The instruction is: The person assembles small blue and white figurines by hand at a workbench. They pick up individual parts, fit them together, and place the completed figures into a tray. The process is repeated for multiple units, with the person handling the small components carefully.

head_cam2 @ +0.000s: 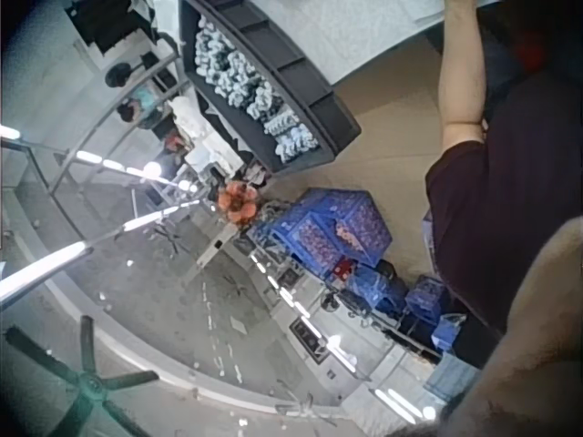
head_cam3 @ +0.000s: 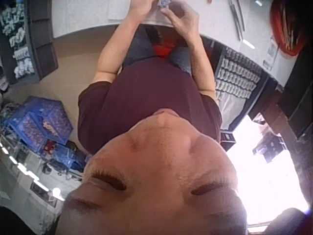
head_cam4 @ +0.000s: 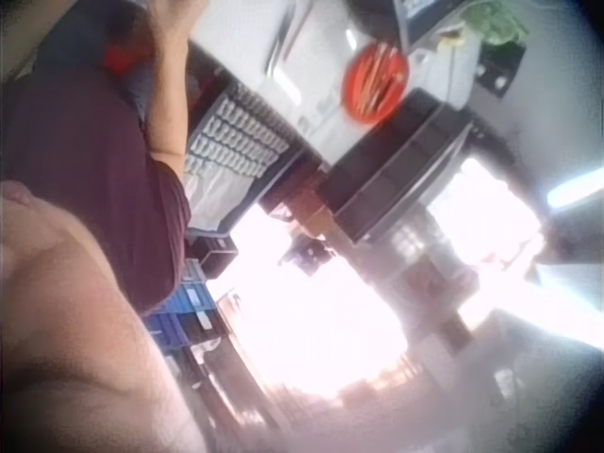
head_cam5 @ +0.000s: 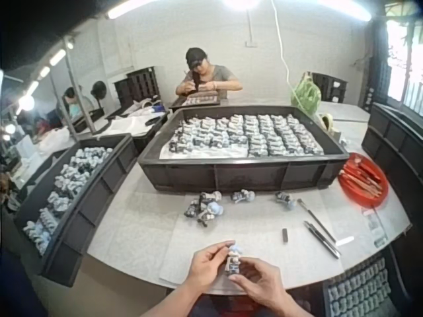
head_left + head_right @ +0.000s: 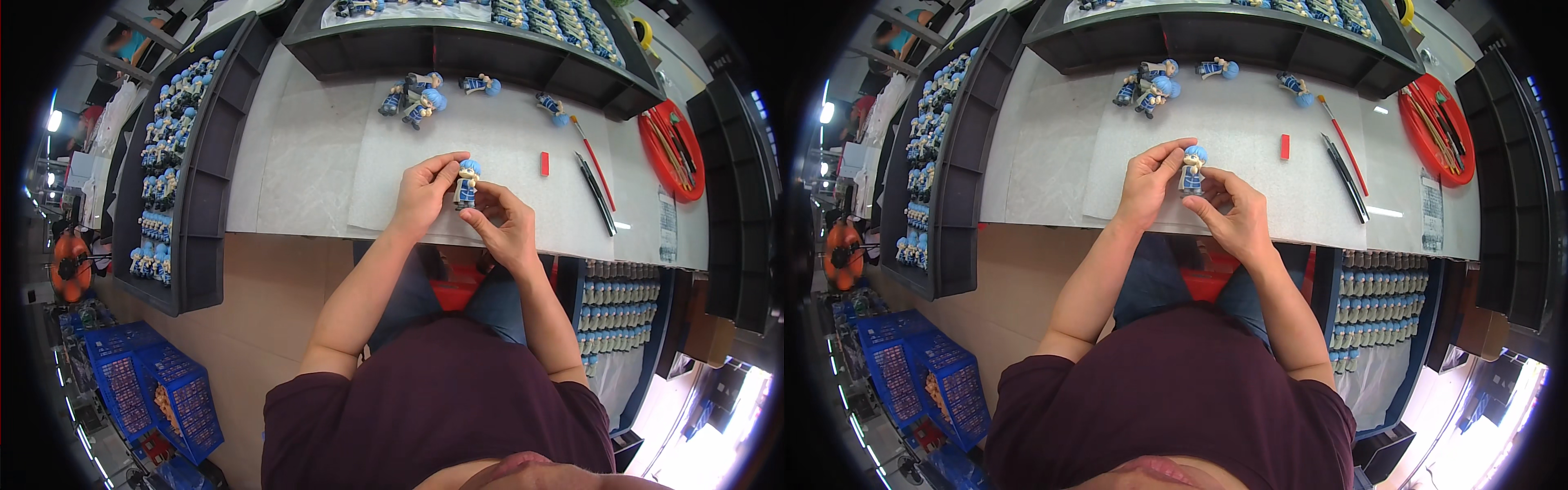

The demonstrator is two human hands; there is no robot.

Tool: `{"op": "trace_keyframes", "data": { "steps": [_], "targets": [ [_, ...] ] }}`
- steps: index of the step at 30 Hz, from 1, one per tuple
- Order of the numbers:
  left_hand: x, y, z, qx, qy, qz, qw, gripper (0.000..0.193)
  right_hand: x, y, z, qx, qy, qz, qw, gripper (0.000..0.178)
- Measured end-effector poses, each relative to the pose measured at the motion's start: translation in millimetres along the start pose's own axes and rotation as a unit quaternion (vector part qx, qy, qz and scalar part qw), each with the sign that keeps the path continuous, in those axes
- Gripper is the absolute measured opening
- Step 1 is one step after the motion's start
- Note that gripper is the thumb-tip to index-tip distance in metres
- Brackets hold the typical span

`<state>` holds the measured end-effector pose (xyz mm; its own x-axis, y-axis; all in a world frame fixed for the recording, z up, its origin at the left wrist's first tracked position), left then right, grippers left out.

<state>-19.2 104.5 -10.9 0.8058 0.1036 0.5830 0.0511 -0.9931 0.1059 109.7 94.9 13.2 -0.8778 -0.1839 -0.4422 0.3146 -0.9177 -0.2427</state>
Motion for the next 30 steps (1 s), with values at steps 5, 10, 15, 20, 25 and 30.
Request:
{"op": "trace_keyframes", "data": {
  "steps": [5, 10, 15, 20, 25, 30],
  "targets": [
    [1, 1, -2, 0.005, 0.0, 0.007, 1.0, 0.024, 2, 1, -2, 0.004, -0.004, 0.005, 1.0, 0.044],
    [1, 1, -2, 0.013, 0.005, 0.017, 1.0, 0.023, 2, 0, 0, 0.007, 0.004, 0.006, 1.0, 0.044],
    [2, 2, -3, 0.016, 0.005, 0.022, 1.0, 0.022, 1, 1, 2, 0.011, 0.013, 0.009, 1.0, 0.044],
    [4, 0, -2, 0.015, -0.001, 0.025, 1.0, 0.022, 1, 1, -4, 0.013, 0.006, 0.006, 1.0, 0.044],
    [0, 1, -5, 0.022, -0.003, 0.023, 0.999, 0.025, 1, -2, -2, 0.022, 0.009, -0.003, 1.0, 0.043],
    [13, 8, 5, 0.004, 0.032, 0.113, 0.993, 0.043, 2, 2, -10, 0.057, -0.003, -0.017, 0.998, 0.045]
  ]
}}
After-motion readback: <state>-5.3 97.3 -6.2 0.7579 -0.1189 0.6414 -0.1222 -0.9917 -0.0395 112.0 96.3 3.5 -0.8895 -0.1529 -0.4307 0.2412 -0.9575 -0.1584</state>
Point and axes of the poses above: each hand's wrist, its own y-axis away from the middle knuckle, its own x-axis out of the palm, z = x × y, the point moved 8 cm from there along -y, towards the middle knuckle, and after that the axes turned 15 degrees about y, right-handed, at the moved point
